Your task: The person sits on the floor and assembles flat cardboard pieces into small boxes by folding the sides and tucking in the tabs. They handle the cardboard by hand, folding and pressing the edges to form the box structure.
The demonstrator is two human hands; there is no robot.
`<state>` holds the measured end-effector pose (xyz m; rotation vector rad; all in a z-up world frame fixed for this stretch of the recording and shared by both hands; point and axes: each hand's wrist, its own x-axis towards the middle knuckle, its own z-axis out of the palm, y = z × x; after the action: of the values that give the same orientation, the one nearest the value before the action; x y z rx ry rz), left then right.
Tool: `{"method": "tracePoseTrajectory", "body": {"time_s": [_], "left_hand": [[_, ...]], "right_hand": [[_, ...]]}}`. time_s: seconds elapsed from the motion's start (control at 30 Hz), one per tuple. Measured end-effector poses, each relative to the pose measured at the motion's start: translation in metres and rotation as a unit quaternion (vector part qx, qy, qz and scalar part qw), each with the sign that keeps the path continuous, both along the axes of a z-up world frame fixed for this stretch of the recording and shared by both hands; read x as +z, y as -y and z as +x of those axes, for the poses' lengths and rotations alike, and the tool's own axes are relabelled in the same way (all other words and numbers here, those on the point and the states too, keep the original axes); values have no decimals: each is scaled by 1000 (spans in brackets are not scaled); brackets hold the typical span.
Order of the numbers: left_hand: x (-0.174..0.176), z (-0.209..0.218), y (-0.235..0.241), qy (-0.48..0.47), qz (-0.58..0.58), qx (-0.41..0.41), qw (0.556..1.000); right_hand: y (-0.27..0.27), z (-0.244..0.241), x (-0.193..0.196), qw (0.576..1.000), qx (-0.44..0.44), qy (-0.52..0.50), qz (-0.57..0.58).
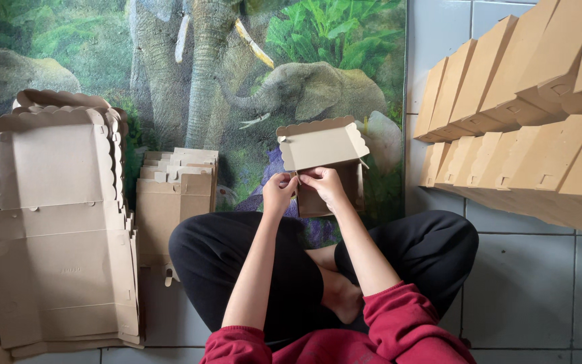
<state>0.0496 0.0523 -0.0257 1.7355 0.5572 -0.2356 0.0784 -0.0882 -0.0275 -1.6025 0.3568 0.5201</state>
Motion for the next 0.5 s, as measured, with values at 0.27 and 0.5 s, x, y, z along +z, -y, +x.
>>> {"method": "tracePoseTrajectory", "body": {"time_s": [0.27,0.5], "left_hand": [[34,-5,7,16,53,26,998],[51,-11,13,94,124,2,988]], "right_hand": [[-22,-1,-83,991,-78,-106,-19],[-10,-5,-65,992,-68,-64,-83]]}}
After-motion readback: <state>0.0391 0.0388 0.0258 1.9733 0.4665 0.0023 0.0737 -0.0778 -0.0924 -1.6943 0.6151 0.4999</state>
